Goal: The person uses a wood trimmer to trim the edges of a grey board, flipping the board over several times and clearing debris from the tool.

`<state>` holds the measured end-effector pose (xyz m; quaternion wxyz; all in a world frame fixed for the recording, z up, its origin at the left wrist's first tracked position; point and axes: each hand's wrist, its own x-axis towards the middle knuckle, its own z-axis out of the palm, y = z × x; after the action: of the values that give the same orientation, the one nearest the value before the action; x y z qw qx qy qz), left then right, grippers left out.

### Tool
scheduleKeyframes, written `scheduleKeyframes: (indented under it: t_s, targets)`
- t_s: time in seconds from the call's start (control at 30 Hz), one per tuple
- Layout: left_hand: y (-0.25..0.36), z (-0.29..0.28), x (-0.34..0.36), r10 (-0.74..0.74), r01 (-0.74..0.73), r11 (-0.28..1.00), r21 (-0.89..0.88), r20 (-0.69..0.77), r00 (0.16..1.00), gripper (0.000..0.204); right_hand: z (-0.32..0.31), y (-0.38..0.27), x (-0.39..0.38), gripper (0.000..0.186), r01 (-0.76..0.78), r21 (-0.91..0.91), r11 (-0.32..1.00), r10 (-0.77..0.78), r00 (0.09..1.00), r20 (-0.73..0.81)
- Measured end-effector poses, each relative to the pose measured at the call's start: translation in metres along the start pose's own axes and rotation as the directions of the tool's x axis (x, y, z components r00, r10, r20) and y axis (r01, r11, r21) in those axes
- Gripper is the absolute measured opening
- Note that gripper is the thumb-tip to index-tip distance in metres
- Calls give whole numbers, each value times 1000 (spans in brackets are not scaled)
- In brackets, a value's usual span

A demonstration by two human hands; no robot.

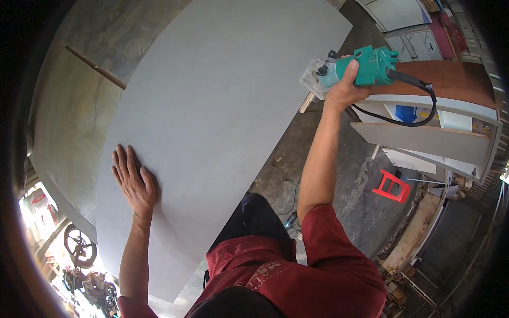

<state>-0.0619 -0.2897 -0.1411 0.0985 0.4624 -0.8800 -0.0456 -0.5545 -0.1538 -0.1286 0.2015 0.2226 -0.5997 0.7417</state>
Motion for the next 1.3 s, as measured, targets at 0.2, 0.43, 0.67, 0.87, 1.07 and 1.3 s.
scheduleKeyframes:
  t_s: [0.2,0.43,0.67,0.87,1.07,1.3]
  targets:
    - [4,6,4,17,-17,1000,-3,-82,996,61,6,20,26,62,35,20,999,-35,999,7]
    - [161,40,122,212,-213,952,-221,-29,977,60,10,29,42,63,31,39,999,-32,999,19]
    - [238,61,155,239,-232,950,-208,7,971,65,16,45,62,63,74,18,997,-75,997,30]
    - [238,55,152,210,-190,962,-196,86,974,67,25,55,84,61,43,13,999,-43,999,28]
    - [239,52,149,193,-168,970,-178,133,972,68,26,77,109,62,33,10,999,-33,999,40]
    - [241,51,150,182,-156,974,-166,158,970,70,36,93,136,64,16,-17,1000,-15,1000,27]
